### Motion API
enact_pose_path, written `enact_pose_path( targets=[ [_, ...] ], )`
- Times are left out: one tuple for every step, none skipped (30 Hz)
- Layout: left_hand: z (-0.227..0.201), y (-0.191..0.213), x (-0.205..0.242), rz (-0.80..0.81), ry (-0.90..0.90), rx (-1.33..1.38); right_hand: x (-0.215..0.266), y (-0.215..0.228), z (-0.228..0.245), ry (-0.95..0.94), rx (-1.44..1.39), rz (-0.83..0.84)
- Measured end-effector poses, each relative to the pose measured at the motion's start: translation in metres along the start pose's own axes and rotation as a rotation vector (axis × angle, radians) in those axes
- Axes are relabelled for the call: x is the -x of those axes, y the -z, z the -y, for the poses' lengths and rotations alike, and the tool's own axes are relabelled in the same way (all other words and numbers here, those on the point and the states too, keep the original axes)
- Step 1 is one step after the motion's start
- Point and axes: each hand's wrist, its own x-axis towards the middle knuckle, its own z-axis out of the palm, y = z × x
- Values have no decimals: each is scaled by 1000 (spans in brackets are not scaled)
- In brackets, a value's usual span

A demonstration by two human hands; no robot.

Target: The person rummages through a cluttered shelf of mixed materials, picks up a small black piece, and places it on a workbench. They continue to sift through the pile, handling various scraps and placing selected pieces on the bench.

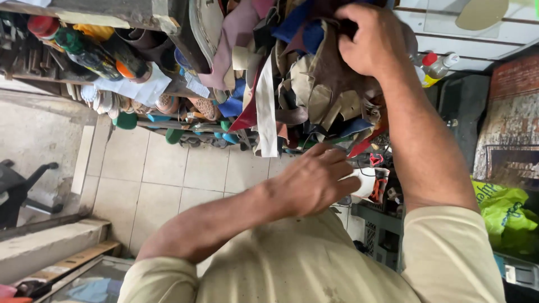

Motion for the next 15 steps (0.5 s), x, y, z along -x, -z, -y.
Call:
enact_pose_path(
  targets=[
    [7, -6, -14, 34, -4, -141, -8, -10, -1, 73, -183, 13],
    [14, -13, -28, 69, -8, -283, -17, -19, -1, 145, -367, 26],
    [26, -19, -35, 73, -3, -281, -24, -15, 7, 145, -372, 30],
    [39, -25, -41, 221, 87, -481, -30, -11, 15, 214, -313, 49],
    [51, -32, -48, 370, 173, -676, -36, -6, 21, 279, -250, 69],
    [61, -29, -51, 373, 174, -671, -33, 12, 43, 276, -252, 74],
    [73, -26, -55, 442, 270, -654, -32, 32, 65, 96, -363, 304],
    [84, -22, -59, 510, 366, -635, -32, 52, 87, -83, -472, 538],
    [88, -11, -63, 510, 368, -632, -37, 55, 82, -83, -471, 541],
    [93, 0, -67, 563, 497, -612, -42, 59, 77, -8, -400, 598],
    [97, 11, -70, 619, 623, -590, -47, 61, 72, 64, -332, 653],
    [105, 15, -70, 622, 623, -587, -44, 67, 61, 61, -334, 656],
    [114, 19, -69, 603, 708, -533, -43, 73, 50, 133, -270, 625],
    [123, 24, -69, 582, 793, -479, -42, 78, 40, 205, -207, 593],
    [129, 22, -65, 584, 794, -477, -34, 88, 28, 204, -209, 596]
  ],
)
